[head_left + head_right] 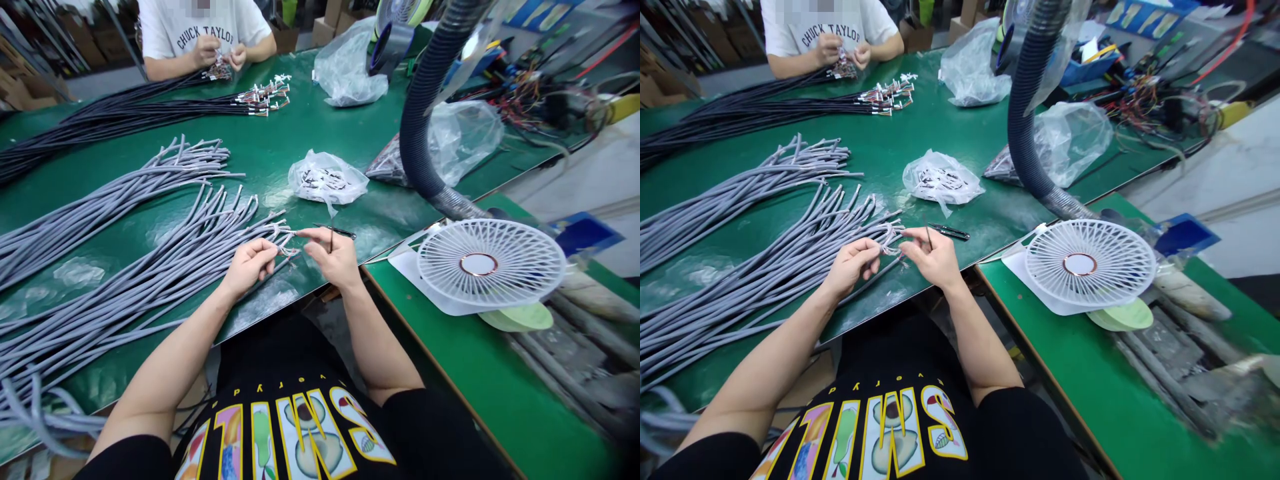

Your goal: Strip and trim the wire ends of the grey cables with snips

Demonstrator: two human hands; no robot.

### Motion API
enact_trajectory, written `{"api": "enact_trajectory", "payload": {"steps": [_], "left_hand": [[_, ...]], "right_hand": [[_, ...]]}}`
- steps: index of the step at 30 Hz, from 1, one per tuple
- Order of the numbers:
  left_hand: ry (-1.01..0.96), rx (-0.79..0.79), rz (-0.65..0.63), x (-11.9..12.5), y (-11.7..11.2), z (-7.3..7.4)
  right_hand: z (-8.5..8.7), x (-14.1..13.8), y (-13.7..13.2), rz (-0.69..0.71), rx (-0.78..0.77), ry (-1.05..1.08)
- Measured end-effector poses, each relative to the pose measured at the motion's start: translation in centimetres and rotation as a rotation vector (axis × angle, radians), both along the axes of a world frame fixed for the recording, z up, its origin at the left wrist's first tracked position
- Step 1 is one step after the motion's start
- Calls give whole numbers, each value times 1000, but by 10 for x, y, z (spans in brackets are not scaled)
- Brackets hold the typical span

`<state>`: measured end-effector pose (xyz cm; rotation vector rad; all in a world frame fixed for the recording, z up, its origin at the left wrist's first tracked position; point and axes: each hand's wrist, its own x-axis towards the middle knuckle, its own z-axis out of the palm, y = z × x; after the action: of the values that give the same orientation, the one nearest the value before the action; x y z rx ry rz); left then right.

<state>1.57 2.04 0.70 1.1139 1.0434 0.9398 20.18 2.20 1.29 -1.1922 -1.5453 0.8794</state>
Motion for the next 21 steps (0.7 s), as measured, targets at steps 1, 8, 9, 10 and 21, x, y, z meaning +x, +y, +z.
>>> {"api": "enact_trajectory", "payload": {"steps": [1, 8, 9, 10, 21], "left_hand": [[5, 8, -6, 0, 0, 0], [-23, 5, -64, 1, 0, -2], [-27, -4, -76, 2, -1, -2], [-30, -12, -85, 2, -1, -2], [-207, -33, -29, -6, 3, 6]], "right_hand": [[0, -1, 2, 24, 19, -59], [-2, -15, 0, 157, 188, -345], [-2, -15, -1, 174, 202, -363], [-2, -15, -1, 185, 218, -380], [-31, 18, 32, 4, 4, -735]]}}
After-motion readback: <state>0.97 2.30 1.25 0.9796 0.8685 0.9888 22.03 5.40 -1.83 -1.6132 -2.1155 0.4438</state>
